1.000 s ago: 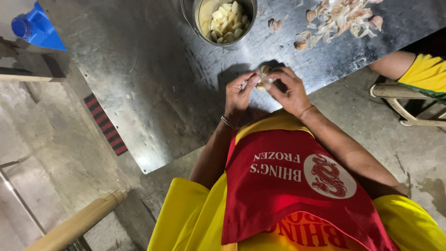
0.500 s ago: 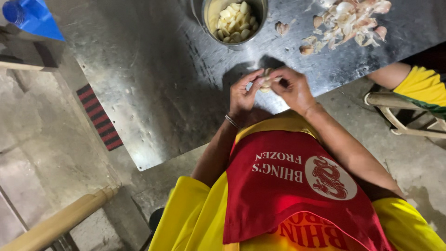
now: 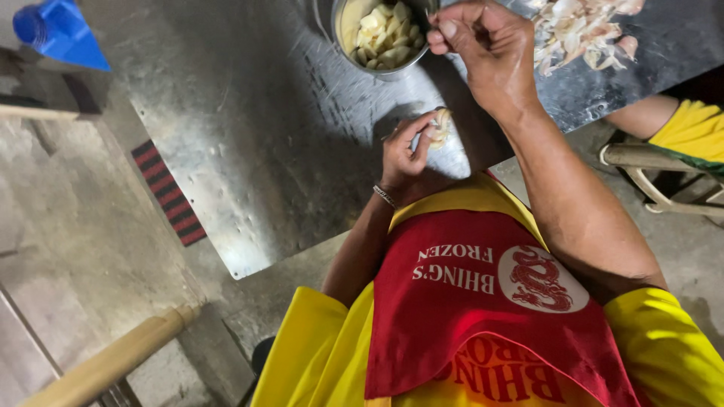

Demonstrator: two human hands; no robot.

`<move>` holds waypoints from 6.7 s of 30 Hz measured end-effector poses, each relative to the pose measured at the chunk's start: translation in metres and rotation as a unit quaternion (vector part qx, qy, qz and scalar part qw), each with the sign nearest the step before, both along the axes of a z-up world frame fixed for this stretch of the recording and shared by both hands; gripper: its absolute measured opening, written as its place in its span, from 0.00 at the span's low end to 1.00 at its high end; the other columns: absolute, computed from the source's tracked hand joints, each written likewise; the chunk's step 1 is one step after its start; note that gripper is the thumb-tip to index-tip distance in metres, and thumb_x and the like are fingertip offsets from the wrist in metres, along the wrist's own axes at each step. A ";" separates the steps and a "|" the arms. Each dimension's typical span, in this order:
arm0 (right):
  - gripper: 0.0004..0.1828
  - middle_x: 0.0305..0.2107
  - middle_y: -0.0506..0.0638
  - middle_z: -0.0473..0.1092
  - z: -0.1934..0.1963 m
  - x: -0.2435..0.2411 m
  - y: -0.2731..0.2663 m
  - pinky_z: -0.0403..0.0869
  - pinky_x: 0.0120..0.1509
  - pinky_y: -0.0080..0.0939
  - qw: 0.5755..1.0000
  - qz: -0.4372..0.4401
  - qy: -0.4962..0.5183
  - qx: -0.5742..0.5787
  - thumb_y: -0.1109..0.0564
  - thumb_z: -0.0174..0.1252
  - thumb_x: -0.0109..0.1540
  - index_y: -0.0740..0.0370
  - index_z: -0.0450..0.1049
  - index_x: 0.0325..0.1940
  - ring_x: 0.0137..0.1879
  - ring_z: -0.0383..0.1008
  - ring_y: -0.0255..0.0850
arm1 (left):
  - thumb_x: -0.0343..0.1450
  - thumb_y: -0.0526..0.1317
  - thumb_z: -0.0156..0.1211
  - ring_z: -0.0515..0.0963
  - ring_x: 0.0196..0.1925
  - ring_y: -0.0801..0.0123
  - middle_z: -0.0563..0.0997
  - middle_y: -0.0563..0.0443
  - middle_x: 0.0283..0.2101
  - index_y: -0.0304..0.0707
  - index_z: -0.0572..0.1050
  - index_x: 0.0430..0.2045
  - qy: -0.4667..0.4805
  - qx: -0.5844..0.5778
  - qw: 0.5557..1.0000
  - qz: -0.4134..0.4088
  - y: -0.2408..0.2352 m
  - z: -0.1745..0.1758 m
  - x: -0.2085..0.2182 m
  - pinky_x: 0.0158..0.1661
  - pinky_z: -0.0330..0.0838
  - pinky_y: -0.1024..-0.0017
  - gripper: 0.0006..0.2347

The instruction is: The person peels garlic cloves by hand, removing the skin and placing the peeled cloves into a metal container on a stainless steel table.

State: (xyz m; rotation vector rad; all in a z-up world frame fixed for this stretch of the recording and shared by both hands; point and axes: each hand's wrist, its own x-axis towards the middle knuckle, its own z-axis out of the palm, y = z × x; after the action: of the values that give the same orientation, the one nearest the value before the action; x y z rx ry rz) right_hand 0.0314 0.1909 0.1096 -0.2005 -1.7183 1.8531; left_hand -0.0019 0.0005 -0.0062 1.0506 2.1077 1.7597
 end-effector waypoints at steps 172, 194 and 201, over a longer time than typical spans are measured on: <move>0.16 0.51 0.63 0.75 -0.083 0.115 -0.001 0.80 0.45 0.41 0.885 -0.132 -0.307 0.325 0.65 0.58 0.70 0.61 0.78 0.62 0.48 0.79 0.50 | 0.78 0.33 0.58 0.89 0.43 0.69 0.87 0.46 0.43 0.35 0.79 0.50 -0.068 0.035 0.997 -0.003 -0.027 0.066 -0.031 0.42 0.87 0.71 0.08; 0.11 0.44 0.47 0.78 -0.101 0.079 -0.061 0.77 0.54 0.32 0.976 0.053 -0.084 -0.192 0.64 0.61 0.68 0.62 0.77 0.54 0.47 0.76 0.30 | 0.76 0.29 0.59 0.79 0.55 0.70 0.77 0.46 0.57 0.34 0.76 0.54 -0.181 0.135 0.974 0.005 -0.010 0.039 0.023 0.53 0.76 0.74 0.12; 0.11 0.36 0.50 0.78 -0.090 0.084 -0.069 0.76 0.46 0.31 0.984 0.028 -0.133 -0.113 0.64 0.63 0.68 0.65 0.80 0.55 0.39 0.74 0.32 | 0.75 0.28 0.63 0.81 0.52 0.70 0.82 0.45 0.52 0.27 0.78 0.53 -0.238 0.131 0.962 -0.023 -0.019 0.021 0.021 0.53 0.76 0.75 0.12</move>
State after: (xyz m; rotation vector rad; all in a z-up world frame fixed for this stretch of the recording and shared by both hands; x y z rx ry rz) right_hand 0.1151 0.1221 0.0192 -0.5155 -1.6936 2.1434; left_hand 0.0188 -0.0187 0.0146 0.6316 1.5816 2.0561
